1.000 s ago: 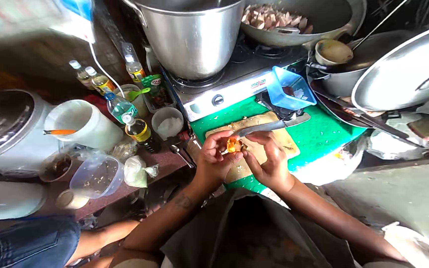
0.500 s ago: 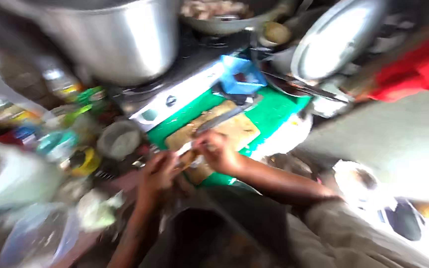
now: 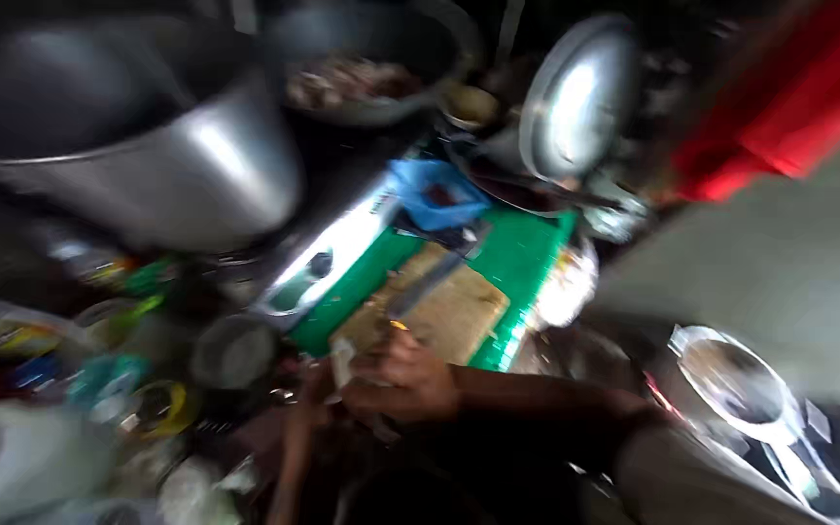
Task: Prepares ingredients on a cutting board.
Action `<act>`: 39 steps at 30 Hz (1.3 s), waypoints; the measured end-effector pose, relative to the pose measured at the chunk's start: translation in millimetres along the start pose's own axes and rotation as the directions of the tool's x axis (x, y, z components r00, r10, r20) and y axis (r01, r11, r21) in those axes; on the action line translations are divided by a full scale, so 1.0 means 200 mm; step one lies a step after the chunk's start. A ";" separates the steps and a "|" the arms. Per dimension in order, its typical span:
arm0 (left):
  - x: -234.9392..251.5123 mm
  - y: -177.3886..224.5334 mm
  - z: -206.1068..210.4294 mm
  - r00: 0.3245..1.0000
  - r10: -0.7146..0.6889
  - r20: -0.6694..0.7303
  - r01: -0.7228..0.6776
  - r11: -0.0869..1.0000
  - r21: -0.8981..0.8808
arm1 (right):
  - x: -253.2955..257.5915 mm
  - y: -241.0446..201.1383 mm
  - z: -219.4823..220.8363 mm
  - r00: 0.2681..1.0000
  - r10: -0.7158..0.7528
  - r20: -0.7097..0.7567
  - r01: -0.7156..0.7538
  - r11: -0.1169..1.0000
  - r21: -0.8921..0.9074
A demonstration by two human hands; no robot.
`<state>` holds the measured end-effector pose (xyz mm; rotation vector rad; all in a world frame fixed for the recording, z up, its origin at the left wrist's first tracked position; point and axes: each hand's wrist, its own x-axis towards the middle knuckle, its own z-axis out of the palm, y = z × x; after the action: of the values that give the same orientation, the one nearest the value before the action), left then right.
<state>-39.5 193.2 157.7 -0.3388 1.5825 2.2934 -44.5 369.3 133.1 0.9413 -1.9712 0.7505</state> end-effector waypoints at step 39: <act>0.24 -0.12 0.09 0.873 0.404 0.272 -0.413 0.319 0.853 | -0.14 0.24 0.02 0.451 0.759 0.470 -0.786 0.587 -0.193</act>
<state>-73.1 224.5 125.4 0.4233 2.8469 1.2704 -74.9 403.2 99.2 0.1630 -2.9374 1.1314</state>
